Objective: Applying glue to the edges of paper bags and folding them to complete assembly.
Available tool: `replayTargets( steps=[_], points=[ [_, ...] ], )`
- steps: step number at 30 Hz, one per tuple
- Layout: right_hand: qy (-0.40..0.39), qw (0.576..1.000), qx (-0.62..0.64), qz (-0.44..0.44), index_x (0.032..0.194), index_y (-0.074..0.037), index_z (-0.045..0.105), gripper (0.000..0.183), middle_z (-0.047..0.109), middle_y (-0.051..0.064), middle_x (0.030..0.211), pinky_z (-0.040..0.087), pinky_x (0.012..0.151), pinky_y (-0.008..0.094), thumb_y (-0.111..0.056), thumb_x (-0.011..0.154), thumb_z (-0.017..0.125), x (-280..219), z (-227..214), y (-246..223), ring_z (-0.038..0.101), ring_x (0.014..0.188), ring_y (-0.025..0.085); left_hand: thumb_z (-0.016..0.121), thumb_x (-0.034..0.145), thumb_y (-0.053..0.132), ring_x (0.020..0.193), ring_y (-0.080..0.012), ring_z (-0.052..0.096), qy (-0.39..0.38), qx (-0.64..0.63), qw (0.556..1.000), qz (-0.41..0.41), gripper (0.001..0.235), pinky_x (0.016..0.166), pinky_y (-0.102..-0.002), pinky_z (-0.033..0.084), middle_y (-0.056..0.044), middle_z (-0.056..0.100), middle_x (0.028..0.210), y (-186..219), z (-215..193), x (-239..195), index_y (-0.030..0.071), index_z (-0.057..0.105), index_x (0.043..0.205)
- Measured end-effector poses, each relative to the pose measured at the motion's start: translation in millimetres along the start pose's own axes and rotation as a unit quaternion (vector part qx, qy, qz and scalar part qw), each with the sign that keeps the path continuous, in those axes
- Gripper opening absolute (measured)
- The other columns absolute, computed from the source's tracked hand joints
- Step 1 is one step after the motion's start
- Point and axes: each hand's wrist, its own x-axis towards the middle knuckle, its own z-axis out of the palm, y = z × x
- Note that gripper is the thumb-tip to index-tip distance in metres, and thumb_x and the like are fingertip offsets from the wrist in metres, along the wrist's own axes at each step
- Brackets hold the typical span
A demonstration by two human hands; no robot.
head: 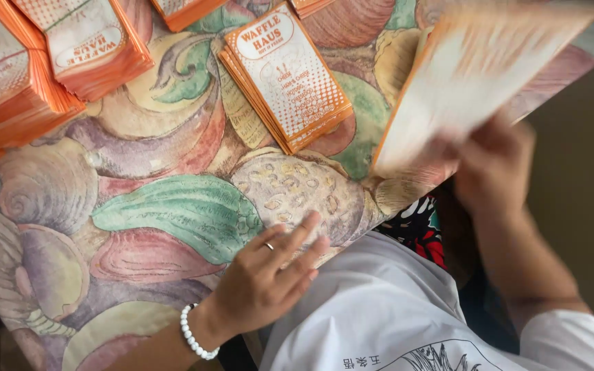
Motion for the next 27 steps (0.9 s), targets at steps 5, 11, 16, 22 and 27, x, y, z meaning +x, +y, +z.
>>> replayTargets(
  steps=[5, 11, 16, 22, 27],
  points=[
    [-0.1, 0.971, -0.064, -0.206, 0.131, -0.006, 0.055, 0.034, 0.062, 0.009, 0.13, 0.051, 0.105, 0.039, -0.005, 0.108, 0.08, 151.8, -21.8, -0.4, 0.059, 0.121, 0.02, 0.06, 0.104, 0.015, 0.118, -0.0348, 0.071, 0.037, 0.012, 0.998, -0.05, 0.039, 0.102, -0.047, 0.056, -0.027, 0.055, 0.147, -18.0, -4.4, 3.4, -0.002, 0.057, 0.139],
    [-0.114, 0.951, -0.227, -0.176, 0.112, -0.008, 0.047, 0.025, 0.053, 0.006, 0.107, 0.04, 0.085, 0.041, -0.006, 0.11, 0.072, 180.5, 5.6, 0.4, 0.049, 0.101, 0.018, 0.061, 0.102, 0.015, 0.111, -0.0322, 0.07, 0.036, 0.034, 0.994, -0.102, 0.036, 0.096, -0.046, 0.057, -0.022, 0.061, 0.141, -28.2, -9.6, 2.2, -0.002, 0.061, 0.134],
    [-0.119, 0.913, -0.362, -0.147, 0.095, -0.01, 0.04, 0.03, 0.045, 0.004, 0.088, 0.031, 0.069, 0.043, -0.008, 0.112, 0.065, 194.4, 32.6, 0.6, 0.041, 0.085, 0.017, 0.069, 0.094, 0.019, 0.098, -0.0308, 0.073, 0.043, 0.083, 0.99, -0.102, 0.029, 0.081, -0.044, 0.056, -0.012, 0.073, 0.119, -63.8, -14.9, -1.3, 0.011, 0.075, 0.121],
    [-0.318, 0.847, -0.407, -0.124, 0.135, 0.001, 0.069, 0.059, 0.072, 0.017, 0.109, 0.052, 0.075, 0.042, -0.042, 0.097, 0.078, 100.6, 101.3, -26.0, 0.067, 0.089, 0.028, 0.054, 0.106, 0.03, 0.14, -0.0352, 0.051, -0.065, 0.106, 0.984, -0.13, 0.049, 0.117, -0.054, 0.038, -0.016, 0.049, 0.157, -83.6, -5.8, 42.8, 0.005, 0.053, 0.148],
    [-0.319, 0.855, -0.387, -0.13, 0.14, 0.001, 0.059, 0.059, 0.059, 0.015, 0.096, 0.049, 0.069, 0.042, -0.008, 0.087, 0.083, 84.3, 123.2, -19.3, 0.06, 0.075, 0.028, 0.046, 0.106, 0.04, 0.153, -0.0376, 0.031, -0.116, 0.178, 0.97, -0.121, 0.062, 0.125, -0.059, 0.019, -0.019, 0.034, 0.165, -88.3, 16.7, 40.6, 0.005, 0.04, 0.157]
  ],
)
